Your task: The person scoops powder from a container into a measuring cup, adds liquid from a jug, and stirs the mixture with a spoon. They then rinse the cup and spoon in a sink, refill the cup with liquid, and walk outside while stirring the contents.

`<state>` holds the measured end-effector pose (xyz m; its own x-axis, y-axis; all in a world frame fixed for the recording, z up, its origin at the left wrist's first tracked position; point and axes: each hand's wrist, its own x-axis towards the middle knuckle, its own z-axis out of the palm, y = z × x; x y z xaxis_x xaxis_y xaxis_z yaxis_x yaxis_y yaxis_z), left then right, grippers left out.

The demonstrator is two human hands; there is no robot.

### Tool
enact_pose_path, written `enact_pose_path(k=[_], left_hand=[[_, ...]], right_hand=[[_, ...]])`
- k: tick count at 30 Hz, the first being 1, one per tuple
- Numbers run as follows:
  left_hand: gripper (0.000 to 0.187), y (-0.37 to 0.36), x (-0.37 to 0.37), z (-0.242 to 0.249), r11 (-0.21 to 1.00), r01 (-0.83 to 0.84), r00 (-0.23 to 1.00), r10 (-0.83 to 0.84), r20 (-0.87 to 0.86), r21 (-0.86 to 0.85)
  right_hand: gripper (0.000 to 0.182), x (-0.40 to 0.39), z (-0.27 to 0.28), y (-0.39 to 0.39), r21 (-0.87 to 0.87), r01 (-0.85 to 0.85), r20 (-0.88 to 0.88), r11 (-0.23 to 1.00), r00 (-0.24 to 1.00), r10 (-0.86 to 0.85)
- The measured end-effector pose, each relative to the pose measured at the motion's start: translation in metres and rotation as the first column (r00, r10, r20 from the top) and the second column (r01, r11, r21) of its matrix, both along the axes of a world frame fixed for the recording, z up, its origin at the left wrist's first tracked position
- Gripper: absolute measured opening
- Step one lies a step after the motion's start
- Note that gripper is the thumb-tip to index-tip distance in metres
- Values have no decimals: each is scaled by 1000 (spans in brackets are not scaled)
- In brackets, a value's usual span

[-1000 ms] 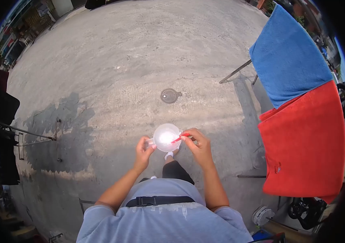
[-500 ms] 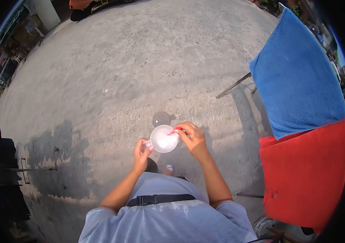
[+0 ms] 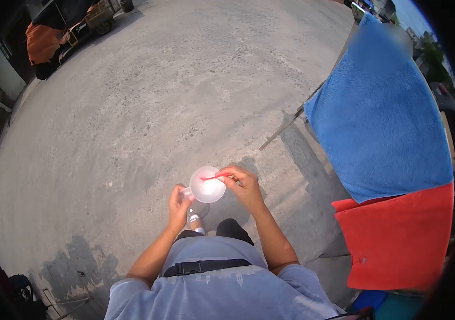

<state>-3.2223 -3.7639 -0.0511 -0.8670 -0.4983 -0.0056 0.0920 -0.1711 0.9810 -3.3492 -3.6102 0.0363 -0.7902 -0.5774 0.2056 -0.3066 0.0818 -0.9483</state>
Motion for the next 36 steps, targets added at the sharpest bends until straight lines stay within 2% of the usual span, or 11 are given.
enact_pose_path(k=[4, 7, 10, 13, 16, 19, 22, 25, 28, 32, 36], left_hand=[[14, -27, -89, 2, 996, 84, 996, -84, 9, 13], [14, -32, -155, 2, 992, 125, 992, -125, 6, 13], [16, -33, -225, -2, 988, 157, 988, -156, -13, 10], [15, -25, -298, 3, 987, 157, 987, -156, -38, 38], [16, -16, -367, 11, 978, 194, 981, -190, -46, 80], [16, -9, -429, 16, 972, 218, 976, -217, -16, 90], [15, -3, -493, 19, 968, 244, 969, -241, -45, 66], [14, 0, -554, 18, 957, 287, 957, -285, -43, 38], [15, 1, -623, 14, 934, 345, 938, -342, -54, 92], [15, 2, -718, 10, 884, 447, 894, -440, -81, 139], [15, 3, -817, 21, 827, 560, 826, -554, -102, 43]], right_hand=[[8, -68, 6, -5, 51, 7, 90, 999, 996, -11], [9, -130, 1, -9, 56, 250, 43, 967, 967, -252], [9, -199, 1, -10, -14, 343, -68, 939, 937, -343], [9, -266, 1, -6, -72, 265, 83, 962, 962, -259], [10, -330, 23, 10, 10, 145, 97, 989, 985, -145], [9, -389, 33, 21, 74, 242, -11, 967, 970, -242], [10, -448, 34, 21, 24, 367, -156, 930, 920, -360], [11, -494, 27, 19, -37, 366, -117, 930, 923, -367], [11, -539, 21, 25, 8, 314, 87, 949, 945, -314], [10, -616, 32, 39, 64, 496, -90, 866, 867, -490], [10, -697, 39, 46, 69, 673, -170, 736, 735, -656]])
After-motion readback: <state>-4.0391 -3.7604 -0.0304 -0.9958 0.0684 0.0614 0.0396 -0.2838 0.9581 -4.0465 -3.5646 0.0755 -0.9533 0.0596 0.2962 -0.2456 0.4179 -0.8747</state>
